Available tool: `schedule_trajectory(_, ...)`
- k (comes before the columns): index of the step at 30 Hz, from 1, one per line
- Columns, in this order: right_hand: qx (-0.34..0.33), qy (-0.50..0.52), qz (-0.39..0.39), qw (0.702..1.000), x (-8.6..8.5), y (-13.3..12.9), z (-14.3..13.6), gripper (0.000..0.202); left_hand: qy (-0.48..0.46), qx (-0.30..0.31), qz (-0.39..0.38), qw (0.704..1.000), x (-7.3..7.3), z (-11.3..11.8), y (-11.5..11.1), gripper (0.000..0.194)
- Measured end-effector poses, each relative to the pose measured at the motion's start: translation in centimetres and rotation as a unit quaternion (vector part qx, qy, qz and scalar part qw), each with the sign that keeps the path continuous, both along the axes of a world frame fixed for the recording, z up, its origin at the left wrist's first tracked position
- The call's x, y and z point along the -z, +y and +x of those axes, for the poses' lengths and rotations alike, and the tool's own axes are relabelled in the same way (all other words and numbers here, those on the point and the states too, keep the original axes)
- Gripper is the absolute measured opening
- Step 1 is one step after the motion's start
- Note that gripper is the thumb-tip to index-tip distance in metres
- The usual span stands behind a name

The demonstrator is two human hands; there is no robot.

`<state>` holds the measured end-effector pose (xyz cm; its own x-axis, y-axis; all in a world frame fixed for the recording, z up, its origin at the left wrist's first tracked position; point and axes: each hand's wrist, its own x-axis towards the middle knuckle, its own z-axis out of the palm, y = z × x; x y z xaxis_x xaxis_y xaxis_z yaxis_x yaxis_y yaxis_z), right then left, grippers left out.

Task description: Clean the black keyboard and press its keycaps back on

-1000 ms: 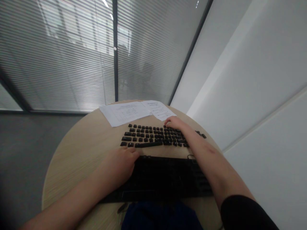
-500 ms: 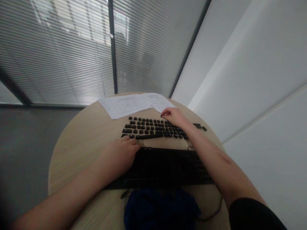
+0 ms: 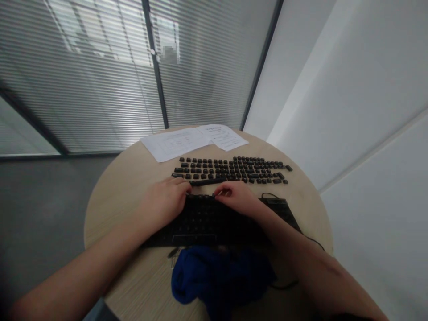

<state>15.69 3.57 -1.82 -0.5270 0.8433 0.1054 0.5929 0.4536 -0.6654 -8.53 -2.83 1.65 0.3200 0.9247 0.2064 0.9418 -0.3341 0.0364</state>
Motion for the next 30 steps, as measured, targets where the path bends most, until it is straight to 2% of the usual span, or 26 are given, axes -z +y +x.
schedule_trajectory(6, -0.030, 0.003, 0.049, 0.998, 0.8, -0.1, -0.1, 0.015, -0.074, 0.019, -0.016, 0.997, 0.2, -0.3, 0.5, 0.029)
schedule_trajectory(13, -0.062, -0.001, 0.114, 0.992, 0.7, -0.4, -0.6, 0.019, -0.104, 0.040, -0.044, 0.993, 0.6, -0.3, 0.9, 0.028)
schedule_trajectory(21, -0.020, 0.022, 0.065, 0.997, 1.5, -0.3, -0.4, 0.017, -0.106, 0.040, -0.050, 0.992, 0.5, -0.4, 1.0, 0.029)
schedule_trajectory(30, -0.006, 0.020, 0.064, 0.998, 1.1, -0.5, -0.4, 0.017, -0.106, 0.040, -0.054, 0.992, 0.8, -0.6, 1.2, 0.029)
